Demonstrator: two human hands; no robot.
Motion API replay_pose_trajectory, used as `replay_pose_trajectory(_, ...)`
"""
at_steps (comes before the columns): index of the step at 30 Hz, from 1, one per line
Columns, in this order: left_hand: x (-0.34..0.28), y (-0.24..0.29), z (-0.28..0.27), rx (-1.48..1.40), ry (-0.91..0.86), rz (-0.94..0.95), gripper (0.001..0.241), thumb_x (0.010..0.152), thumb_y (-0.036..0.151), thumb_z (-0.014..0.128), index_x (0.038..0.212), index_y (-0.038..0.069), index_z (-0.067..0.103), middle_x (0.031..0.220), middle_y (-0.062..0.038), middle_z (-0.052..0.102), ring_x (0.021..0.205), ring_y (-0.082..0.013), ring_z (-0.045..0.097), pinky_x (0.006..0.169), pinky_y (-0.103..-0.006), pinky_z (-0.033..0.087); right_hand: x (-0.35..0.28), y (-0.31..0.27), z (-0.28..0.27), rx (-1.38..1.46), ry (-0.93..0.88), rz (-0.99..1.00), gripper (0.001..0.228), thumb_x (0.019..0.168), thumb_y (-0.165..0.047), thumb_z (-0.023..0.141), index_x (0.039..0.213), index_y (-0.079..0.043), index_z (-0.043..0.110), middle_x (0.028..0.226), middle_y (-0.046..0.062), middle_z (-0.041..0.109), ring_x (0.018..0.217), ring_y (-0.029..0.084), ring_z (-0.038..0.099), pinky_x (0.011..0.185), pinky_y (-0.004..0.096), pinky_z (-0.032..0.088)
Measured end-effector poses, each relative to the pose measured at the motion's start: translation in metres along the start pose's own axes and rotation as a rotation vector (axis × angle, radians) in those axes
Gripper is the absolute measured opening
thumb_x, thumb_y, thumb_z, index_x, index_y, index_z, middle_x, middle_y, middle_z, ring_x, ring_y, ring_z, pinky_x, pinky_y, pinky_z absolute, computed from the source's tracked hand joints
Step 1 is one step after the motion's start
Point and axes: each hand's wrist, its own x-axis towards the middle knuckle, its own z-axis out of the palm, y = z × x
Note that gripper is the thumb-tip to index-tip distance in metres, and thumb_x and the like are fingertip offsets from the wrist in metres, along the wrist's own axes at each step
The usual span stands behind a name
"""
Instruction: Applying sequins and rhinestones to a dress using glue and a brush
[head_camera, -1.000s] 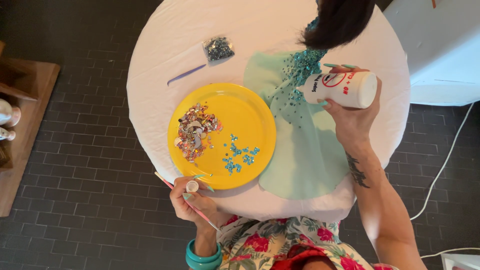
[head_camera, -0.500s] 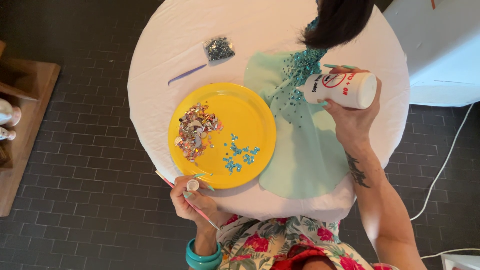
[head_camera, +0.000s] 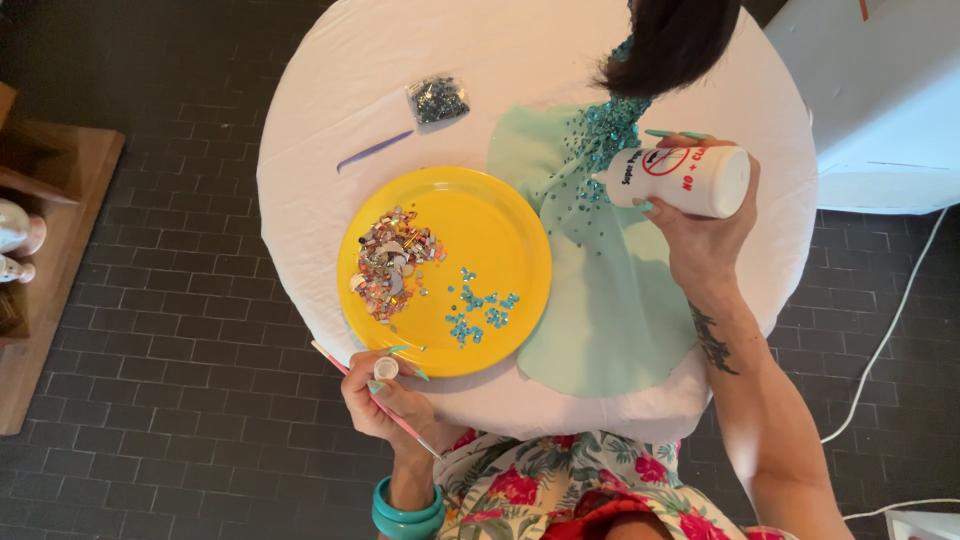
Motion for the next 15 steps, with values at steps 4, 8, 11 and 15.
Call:
replay_pose_trajectory(4, 0.0003, 0.0058, 0.0018, 0.012, 0.012, -0.018, 0.045, 0.126, 0.053, 0.049, 0.113, 0.011, 0.057, 0.074, -0.006, 0.058, 0.072, -0.0163, 0.055, 0.078, -0.0363, 0.051, -0.0019, 0.0005, -0.0004, 0.025, 0.001, 0.015, 0.071, 0.099, 0.002, 0.088, 0.154, -0.006, 0.043, 0.155, 0.030, 0.061, 0.149, 0.047, 0.064, 0.127, 0.066, 0.061)
replay_pose_trajectory(8, 0.0011, 0.0074, 0.0035, 0.008, 0.013, -0.021, 0.044, 0.126, 0.052, 0.049, 0.113, 0.011, 0.057, 0.074, -0.006, 0.059, 0.071, -0.0163, 0.055, 0.078, -0.0362, 0.052, 0.0000, -0.0028, 0.0011, 0.009, 0.000, 0.006, 0.069, 0.100, 0.005, 0.086, 0.153, -0.005, 0.043, 0.153, 0.031, 0.062, 0.148, 0.047, 0.065, 0.125, 0.065, 0.061)
replay_pose_trajectory(11, 0.0007, 0.0063, 0.0033, 0.006, 0.015, -0.027, 0.043, 0.126, 0.052, 0.050, 0.113, 0.011, 0.058, 0.075, -0.006, 0.059, 0.072, -0.0158, 0.056, 0.079, -0.0364, 0.052, -0.0005, -0.0022, 0.0005, 0.016, -0.005, 0.011, 0.068, 0.100, 0.003, 0.087, 0.153, -0.006, 0.043, 0.153, 0.031, 0.062, 0.150, 0.046, 0.064, 0.125, 0.065, 0.061)
replay_pose_trajectory(15, -0.0005, 0.0025, 0.0011, 0.012, 0.011, -0.016, 0.042, 0.126, 0.050, 0.050, 0.113, 0.011, 0.058, 0.075, -0.006, 0.060, 0.072, -0.0163, 0.056, 0.079, -0.0367, 0.052, -0.0005, -0.0014, 0.0008, 0.015, -0.007, -0.002, 0.069, 0.101, 0.004, 0.086, 0.154, -0.005, 0.043, 0.153, 0.031, 0.062, 0.149, 0.047, 0.064, 0.127, 0.066, 0.060)
